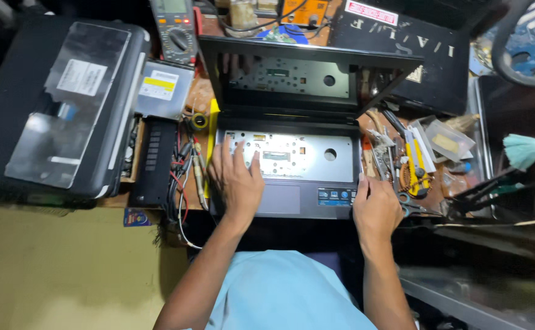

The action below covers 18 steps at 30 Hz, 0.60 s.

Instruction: The person is repairing a laptop by removing screws from the back panel using a screwdriver. They carefully unscrew multiple screws and place them aside, then remove the back panel to access the internal components.

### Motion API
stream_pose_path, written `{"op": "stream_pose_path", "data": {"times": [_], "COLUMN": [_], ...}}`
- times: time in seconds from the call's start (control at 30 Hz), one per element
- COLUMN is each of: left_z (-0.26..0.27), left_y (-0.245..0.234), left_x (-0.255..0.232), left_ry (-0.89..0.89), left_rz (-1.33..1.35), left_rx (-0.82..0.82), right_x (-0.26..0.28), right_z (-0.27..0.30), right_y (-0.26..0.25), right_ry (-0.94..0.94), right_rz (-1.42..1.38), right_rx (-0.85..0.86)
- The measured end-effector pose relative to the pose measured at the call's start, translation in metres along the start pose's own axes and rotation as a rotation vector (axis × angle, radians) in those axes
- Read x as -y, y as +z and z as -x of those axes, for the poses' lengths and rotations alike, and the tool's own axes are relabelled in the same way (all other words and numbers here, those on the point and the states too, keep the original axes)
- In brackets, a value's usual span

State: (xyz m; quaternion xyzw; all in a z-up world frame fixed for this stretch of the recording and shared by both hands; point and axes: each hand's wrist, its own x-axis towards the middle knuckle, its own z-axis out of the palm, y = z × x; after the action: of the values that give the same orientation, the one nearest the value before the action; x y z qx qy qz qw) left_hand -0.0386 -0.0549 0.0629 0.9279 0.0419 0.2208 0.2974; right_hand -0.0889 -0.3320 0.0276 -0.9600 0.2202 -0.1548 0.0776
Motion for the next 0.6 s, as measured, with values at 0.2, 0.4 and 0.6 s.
{"op": "stream_pose_path", "data": {"times": [0.2, 0.4, 0.6], "left_z": [-0.017, -0.027, -0.029], "left_y": [0.004, 0.051, 0.042], "left_x": [0.026, 0.069, 0.068], "left_ry": [-0.230, -0.274, -0.260], "left_rz": [-0.043, -0.157, -0.108], "left_rx": [0.051, 0.052, 0.046], "right_x": [0.009, 0.018, 0.024], "right_z": [0.001, 0.003, 0.011], "right_y": [-0.002, 0.003, 0.012], "right_ry": [0.010, 0.057, 0.031], "right_rz": [-0.034, -0.138, -0.315], "right_rx": [0.021, 0.012, -0.145]}}
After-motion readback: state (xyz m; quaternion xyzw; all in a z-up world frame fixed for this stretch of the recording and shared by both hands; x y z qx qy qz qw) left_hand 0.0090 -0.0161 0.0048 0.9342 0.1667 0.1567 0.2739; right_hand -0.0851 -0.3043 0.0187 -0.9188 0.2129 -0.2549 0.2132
